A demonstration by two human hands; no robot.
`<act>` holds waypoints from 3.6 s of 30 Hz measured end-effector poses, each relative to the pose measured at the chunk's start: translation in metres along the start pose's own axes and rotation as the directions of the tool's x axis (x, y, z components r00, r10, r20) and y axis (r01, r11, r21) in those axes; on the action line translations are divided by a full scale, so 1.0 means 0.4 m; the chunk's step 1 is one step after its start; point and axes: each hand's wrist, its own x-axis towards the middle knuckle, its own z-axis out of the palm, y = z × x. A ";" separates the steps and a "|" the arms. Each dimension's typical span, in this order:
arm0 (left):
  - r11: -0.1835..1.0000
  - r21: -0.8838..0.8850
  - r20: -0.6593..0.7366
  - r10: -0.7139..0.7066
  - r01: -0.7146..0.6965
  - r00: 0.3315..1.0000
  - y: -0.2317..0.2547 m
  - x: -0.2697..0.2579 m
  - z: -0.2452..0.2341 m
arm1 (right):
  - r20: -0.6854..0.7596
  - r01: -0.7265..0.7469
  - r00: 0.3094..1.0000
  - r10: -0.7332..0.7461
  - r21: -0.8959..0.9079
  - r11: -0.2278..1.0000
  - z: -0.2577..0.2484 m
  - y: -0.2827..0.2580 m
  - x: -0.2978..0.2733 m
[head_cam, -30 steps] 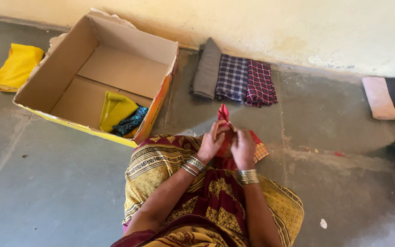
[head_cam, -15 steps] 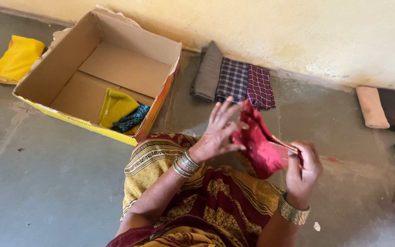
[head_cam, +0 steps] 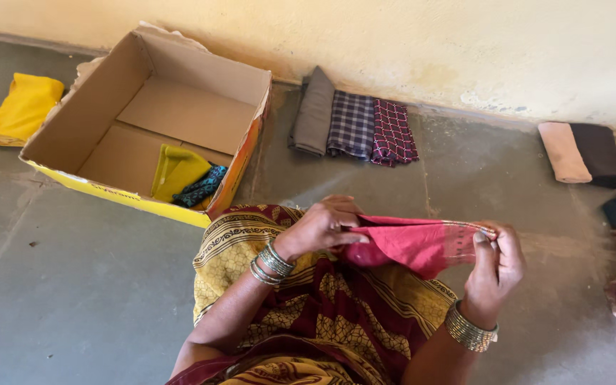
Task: The person sits on the floor and folds several pieces of clothing one by one, including a checkered shirt, a patterned maroon cloth, a red cloth, a yellow cloth, and a blue patterned cloth. Each item is unfolded, smoothed, and folded into a neat rectangle before being placed in a line on the floor.
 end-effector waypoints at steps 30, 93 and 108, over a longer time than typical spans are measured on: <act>0.785 -0.474 0.268 -0.303 0.399 0.915 0.016 -0.005 0.093 | -0.102 -0.078 0.984 0.145 0.481 0.873 -0.119 0.241 -0.017; 0.363 -0.516 0.763 -0.215 0.776 0.609 0.061 -0.218 0.270 | 0.727 -0.268 0.467 0.503 -0.426 0.864 -0.133 0.234 -0.281; 0.705 -0.325 0.629 -0.337 0.631 0.701 -0.025 -0.297 0.286 | 0.220 -0.765 0.534 0.816 -0.284 0.578 -0.218 0.305 -0.247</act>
